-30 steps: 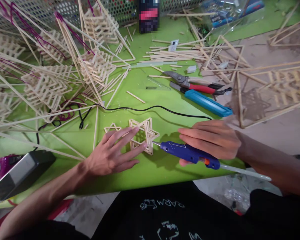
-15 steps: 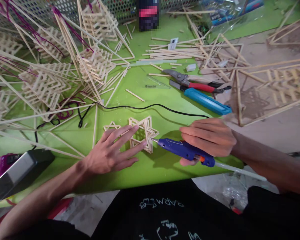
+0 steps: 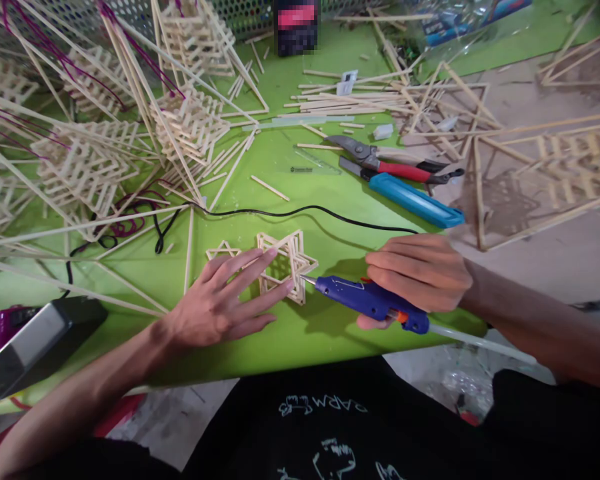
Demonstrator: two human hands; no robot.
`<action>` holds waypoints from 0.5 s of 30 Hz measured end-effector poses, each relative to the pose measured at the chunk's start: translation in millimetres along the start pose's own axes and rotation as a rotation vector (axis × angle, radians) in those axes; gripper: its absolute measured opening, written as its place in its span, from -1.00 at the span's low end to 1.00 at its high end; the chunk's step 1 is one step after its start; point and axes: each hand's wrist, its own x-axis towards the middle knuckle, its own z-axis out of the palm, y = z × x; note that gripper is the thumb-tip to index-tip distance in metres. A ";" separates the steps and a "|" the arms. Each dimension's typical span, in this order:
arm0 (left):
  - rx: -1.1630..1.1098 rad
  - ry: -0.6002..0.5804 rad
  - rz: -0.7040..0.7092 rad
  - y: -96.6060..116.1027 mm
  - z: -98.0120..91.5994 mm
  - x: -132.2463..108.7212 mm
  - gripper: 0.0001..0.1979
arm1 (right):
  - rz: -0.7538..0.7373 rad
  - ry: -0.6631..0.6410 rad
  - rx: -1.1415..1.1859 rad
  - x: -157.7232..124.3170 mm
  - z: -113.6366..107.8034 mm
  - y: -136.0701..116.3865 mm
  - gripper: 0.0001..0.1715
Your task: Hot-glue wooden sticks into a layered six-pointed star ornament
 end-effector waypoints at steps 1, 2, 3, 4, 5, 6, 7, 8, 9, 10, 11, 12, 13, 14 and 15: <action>0.001 0.001 0.000 0.0 0.2 -0.2 -0.40 | 0.002 0.000 0.003 0.1 0.7 -0.1 -0.34; 0.002 0.002 -0.001 0.1 0.4 -0.3 -0.40 | 0.005 -0.002 0.008 0.1 1.2 -0.2 -0.35; 0.002 0.002 -0.001 0.2 0.7 -0.5 -0.41 | 0.005 -0.006 0.013 0.0 1.5 -0.6 -0.36; 0.001 0.003 -0.001 0.3 1.0 -0.7 -0.41 | 0.001 -0.008 0.017 -0.2 1.5 -1.1 -0.37; 0.000 0.005 -0.003 0.4 1.4 -0.9 -0.40 | 0.002 -0.012 0.016 -0.3 1.3 -1.7 -0.39; -0.003 0.010 -0.005 0.5 1.8 -1.0 -0.40 | 0.009 -0.021 0.010 -0.3 0.8 -2.6 -0.40; -0.007 0.015 -0.007 0.6 2.2 -1.1 -0.41 | 0.019 -0.036 0.002 -0.2 0.2 -3.4 -0.40; -0.011 0.019 -0.008 0.7 2.6 -1.2 -0.41 | 0.031 -0.050 -0.006 -0.1 -0.5 -4.3 -0.39; -0.015 0.024 -0.010 0.9 3.0 -1.2 -0.41 | 0.042 -0.062 -0.011 0.1 -1.1 -5.1 -0.39; -0.017 0.029 -0.011 1.0 3.3 -1.2 -0.41 | 0.051 -0.072 -0.015 0.3 -1.4 -5.7 -0.39; -0.018 0.032 -0.010 1.2 3.6 -1.2 -0.40 | 0.053 -0.075 -0.016 0.5 -1.6 -5.9 -0.39; -0.016 0.035 -0.009 1.3 3.8 -1.1 -0.40 | 0.046 -0.069 -0.012 0.5 -1.5 -5.9 -0.40; -0.014 0.038 -0.009 1.4 4.0 -1.1 -0.40 | 0.039 -0.063 -0.007 0.3 -1.2 -5.7 -0.41; -0.014 0.041 -0.009 1.4 4.1 -1.0 -0.39 | 0.030 -0.055 -0.004 -0.3 -0.6 -5.2 -0.41; -0.014 0.042 -0.010 1.5 4.2 -1.0 -0.39 | 0.017 -0.044 -0.003 -1.1 0.2 -4.7 -0.40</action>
